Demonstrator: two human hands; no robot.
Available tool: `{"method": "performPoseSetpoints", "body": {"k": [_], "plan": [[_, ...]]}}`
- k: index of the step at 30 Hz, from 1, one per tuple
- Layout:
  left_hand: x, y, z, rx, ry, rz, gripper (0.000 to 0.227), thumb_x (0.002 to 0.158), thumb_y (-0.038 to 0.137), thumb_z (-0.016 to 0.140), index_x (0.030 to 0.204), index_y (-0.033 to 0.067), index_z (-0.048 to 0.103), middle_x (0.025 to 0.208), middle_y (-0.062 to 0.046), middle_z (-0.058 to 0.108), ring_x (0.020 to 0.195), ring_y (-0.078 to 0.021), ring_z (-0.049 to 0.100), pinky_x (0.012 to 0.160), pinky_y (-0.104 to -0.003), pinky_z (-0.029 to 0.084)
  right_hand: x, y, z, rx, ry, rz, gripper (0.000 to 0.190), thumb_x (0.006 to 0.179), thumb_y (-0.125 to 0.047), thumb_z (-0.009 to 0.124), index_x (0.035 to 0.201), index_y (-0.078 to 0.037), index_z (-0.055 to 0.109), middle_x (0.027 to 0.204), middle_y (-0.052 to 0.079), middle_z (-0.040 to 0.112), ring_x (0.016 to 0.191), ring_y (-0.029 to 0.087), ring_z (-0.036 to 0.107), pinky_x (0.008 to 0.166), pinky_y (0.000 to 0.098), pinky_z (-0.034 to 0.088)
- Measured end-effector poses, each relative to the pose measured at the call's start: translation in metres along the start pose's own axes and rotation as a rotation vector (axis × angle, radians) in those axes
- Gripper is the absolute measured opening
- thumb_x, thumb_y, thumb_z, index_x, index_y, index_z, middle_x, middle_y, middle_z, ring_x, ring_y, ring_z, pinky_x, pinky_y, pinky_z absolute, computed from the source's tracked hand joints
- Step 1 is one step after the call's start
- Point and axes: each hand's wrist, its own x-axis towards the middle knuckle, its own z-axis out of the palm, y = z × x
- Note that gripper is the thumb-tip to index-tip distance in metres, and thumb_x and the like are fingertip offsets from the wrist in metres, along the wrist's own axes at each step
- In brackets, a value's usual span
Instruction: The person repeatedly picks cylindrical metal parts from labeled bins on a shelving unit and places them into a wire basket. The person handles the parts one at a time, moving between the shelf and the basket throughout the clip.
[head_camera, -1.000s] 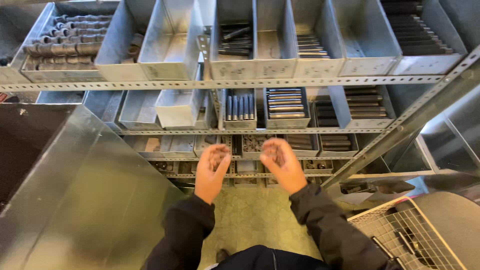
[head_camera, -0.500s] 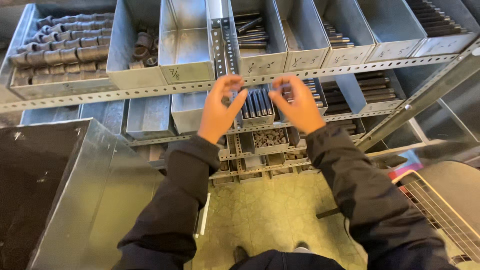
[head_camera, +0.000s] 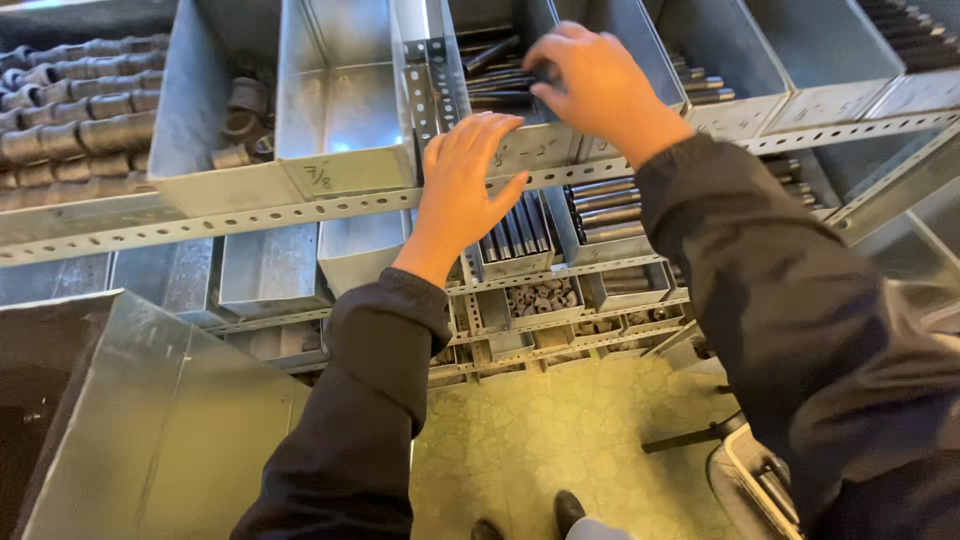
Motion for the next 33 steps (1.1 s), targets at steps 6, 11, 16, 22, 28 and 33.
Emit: {"method": "performPoseSetpoints", "body": {"k": [6,11,16,22,28,33], "plan": [[-0.005,0.005,0.0,0.037,-0.003,0.007,0.053,0.107,0.034,0.068,0.157,0.0208,0.054,0.159,-0.001,0.059,0.158,-0.0306,0.044,0.121,-0.056,0.03,0.043,0.029,0.049,-0.217,-0.136,-0.133,0.032,0.093,-0.026,0.088,0.121,-0.013,0.081,0.123,0.009,0.078,0.109,0.035,0.075,0.083,0.0532,0.06],[-0.007,0.001,0.007,0.036,0.022,0.007,0.056,0.107,0.032,0.068,0.16,0.0246,0.052,0.161,0.001,0.059,0.161,-0.028,0.042,0.122,-0.056,0.026,0.081,0.037,0.083,-0.464,-0.393,-0.144,0.022,0.085,-0.031,0.084,0.103,-0.018,0.084,0.106,0.008,0.083,0.099,0.035,0.081,0.094,0.0513,0.055],[-0.008,0.003,0.007,0.034,0.033,-0.02,0.052,0.107,0.031,0.067,0.157,0.0267,0.054,0.158,0.005,0.061,0.159,-0.0274,0.045,0.118,-0.056,0.026,0.09,0.019,0.088,-0.542,-0.694,0.087,0.037,0.104,-0.025,0.075,0.139,-0.014,0.077,0.137,0.012,0.077,0.123,0.04,0.076,0.093,0.0524,0.064],[-0.007,0.009,0.01,0.039,0.074,-0.046,0.051,0.104,0.031,0.07,0.153,0.0259,0.058,0.153,0.003,0.063,0.157,-0.0259,0.047,0.116,-0.05,0.026,0.097,0.019,0.098,-0.733,-0.836,-0.023,0.035,0.113,-0.032,0.057,0.135,-0.022,0.082,0.139,0.003,0.082,0.134,0.028,0.071,0.111,0.0526,0.038],[-0.006,0.012,0.009,0.012,0.057,-0.073,0.052,0.103,0.03,0.071,0.154,0.0251,0.058,0.153,0.001,0.063,0.158,-0.0279,0.046,0.115,-0.053,0.026,0.092,0.031,0.123,-0.543,-0.616,0.05,0.037,0.111,-0.014,0.049,0.136,-0.017,0.076,0.128,0.002,0.083,0.119,0.035,0.079,0.097,0.0531,0.056],[-0.011,-0.007,0.024,-0.005,0.157,-0.015,0.061,0.1,0.035,0.076,0.159,0.0361,0.056,0.151,0.008,0.06,0.154,-0.0162,0.046,0.107,-0.043,0.026,0.073,0.079,0.251,-0.635,0.449,-0.112,0.022,0.075,-0.018,0.07,0.053,-0.022,0.069,0.045,-0.001,0.048,0.047,0.027,0.058,0.045,0.0448,0.047]]}}
